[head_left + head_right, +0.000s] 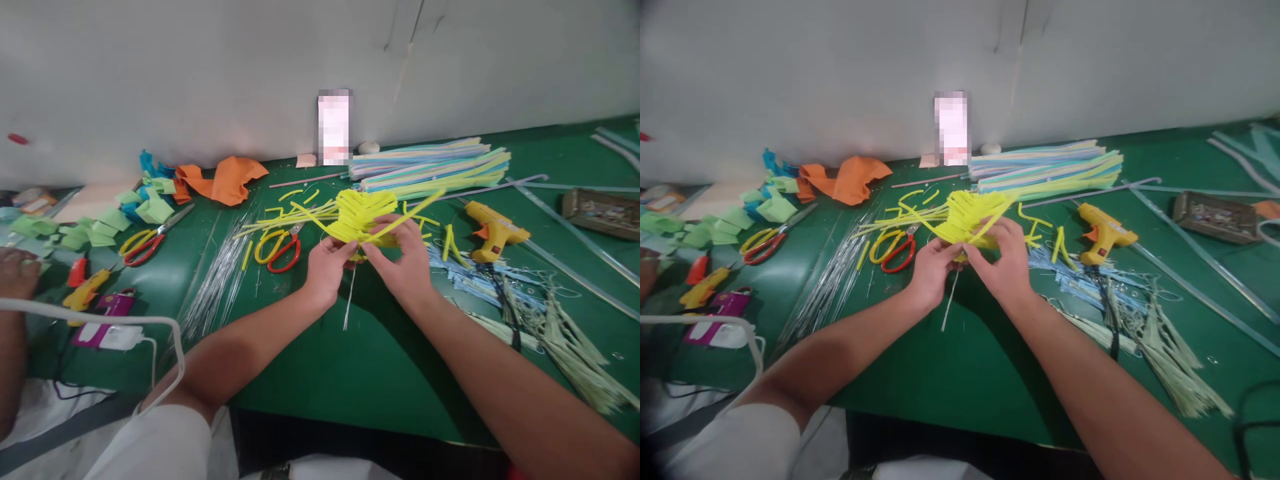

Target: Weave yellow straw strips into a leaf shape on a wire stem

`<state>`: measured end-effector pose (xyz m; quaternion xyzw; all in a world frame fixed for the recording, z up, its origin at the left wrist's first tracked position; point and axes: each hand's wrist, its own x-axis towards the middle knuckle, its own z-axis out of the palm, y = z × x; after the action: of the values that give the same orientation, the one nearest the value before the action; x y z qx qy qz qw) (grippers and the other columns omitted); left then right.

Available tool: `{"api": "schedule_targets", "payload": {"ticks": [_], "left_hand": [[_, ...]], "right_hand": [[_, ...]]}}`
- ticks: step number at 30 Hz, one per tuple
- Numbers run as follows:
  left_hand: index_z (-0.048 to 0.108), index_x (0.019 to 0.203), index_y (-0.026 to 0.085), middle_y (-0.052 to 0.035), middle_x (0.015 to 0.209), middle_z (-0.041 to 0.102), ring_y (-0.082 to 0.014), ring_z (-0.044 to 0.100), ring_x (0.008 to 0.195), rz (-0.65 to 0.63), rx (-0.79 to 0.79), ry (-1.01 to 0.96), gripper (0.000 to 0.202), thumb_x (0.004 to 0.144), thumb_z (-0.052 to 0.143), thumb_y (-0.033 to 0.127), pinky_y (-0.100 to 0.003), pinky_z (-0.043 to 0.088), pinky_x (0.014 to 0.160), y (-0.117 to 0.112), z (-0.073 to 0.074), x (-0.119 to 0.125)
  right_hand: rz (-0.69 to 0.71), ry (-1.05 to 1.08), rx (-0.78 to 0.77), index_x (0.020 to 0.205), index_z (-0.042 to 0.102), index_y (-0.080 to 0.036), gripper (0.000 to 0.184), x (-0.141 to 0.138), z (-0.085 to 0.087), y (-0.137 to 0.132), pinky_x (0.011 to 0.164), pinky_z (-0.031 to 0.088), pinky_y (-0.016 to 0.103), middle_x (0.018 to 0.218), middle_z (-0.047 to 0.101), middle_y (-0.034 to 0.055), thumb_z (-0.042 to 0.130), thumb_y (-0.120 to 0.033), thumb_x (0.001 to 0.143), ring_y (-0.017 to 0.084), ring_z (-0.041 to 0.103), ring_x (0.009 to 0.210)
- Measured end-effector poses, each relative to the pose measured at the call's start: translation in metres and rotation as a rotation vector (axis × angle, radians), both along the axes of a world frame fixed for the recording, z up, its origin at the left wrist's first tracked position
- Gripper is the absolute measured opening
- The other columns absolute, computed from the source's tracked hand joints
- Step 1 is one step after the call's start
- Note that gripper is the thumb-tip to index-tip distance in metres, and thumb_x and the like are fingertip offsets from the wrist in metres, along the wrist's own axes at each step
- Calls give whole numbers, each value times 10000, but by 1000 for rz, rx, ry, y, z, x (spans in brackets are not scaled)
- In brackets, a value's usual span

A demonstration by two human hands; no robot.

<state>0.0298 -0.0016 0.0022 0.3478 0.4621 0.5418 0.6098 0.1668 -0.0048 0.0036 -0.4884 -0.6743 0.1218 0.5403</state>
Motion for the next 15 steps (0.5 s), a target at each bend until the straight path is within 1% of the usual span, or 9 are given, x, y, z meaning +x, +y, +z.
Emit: {"api": "schedule_targets", "payload": {"ticks": [3, 5, 6, 7, 9, 11, 13, 15], "left_hand": [[640, 791, 160, -2, 727, 682, -105, 618, 600, 54, 107, 61, 270, 681, 791, 354, -226, 470, 531, -3, 1, 0], [648, 823, 169, -5, 760, 697, -108, 624, 626, 98, 168, 98, 274, 699, 783, 373, -225, 472, 534, -4, 1, -1], [652, 846, 174, -7, 781, 705, -112, 630, 641, 118, 191, 112, 281, 709, 778, 385, -227, 476, 542, -4, 1, -2], [654, 868, 179, -9, 805, 713, -117, 640, 663, 137, 210, 119, 287, 718, 773, 393, -233, 484, 558, -4, 1, -2], [648, 888, 183, -15, 845, 721, -130, 662, 718, 167, 237, 113, 287, 732, 766, 392, -248, 503, 610, -3, -1, -2], [634, 855, 179, -11, 833, 715, -130, 666, 746, 179, 252, 86, 259, 733, 770, 364, -259, 511, 666, -1, -3, -1], [607, 789, 175, 13, 770, 687, -113, 648, 725, 190, 246, 32, 244, 720, 783, 329, -258, 506, 704, 0, -5, -1], [581, 746, 171, 35, 719, 654, -95, 628, 696, 194, 207, -44, 264, 692, 802, 305, -251, 500, 722, 2, -5, 0]], "right_hand": [[-92, 153, -27, 1220, 512, -248, 514, -7, 0, -5, 1057, 399, 522, 1323, 532, 133, 706, -360, 757, 291, 500, 1256], [-114, 329, -81, 1308, 438, -258, 696, -13, 1, -8, 1053, 410, 518, 1410, 458, 137, 753, -393, 703, 296, 491, 1271], [-89, 437, -135, 1312, 430, -265, 722, -17, 2, -9, 1023, 443, 501, 1407, 468, 129, 764, -405, 687, 289, 523, 1239], [-27, 544, -223, 1288, 448, -268, 698, -20, 3, -10, 965, 489, 474, 1354, 520, 117, 766, -413, 684, 273, 579, 1164], [110, 718, -477, 1138, 550, -236, 533, -25, 5, -11, 802, 548, 404, 1117, 652, 89, 763, -431, 690, 226, 666, 908], [195, 858, -714, 939, 616, -207, 385, -26, 8, -11, 683, 543, 342, 875, 682, 47, 784, -426, 671, 173, 647, 704], [227, 1015, -846, 815, 630, -200, 312, -25, 9, -9, 660, 535, 306, 780, 676, 19, 812, -380, 638, 141, 621, 647], [278, 1179, -899, 762, 639, -204, 257, -24, 10, -8, 693, 540, 289, 761, 677, -3, 816, -337, 631, 120, 612, 651]]}}
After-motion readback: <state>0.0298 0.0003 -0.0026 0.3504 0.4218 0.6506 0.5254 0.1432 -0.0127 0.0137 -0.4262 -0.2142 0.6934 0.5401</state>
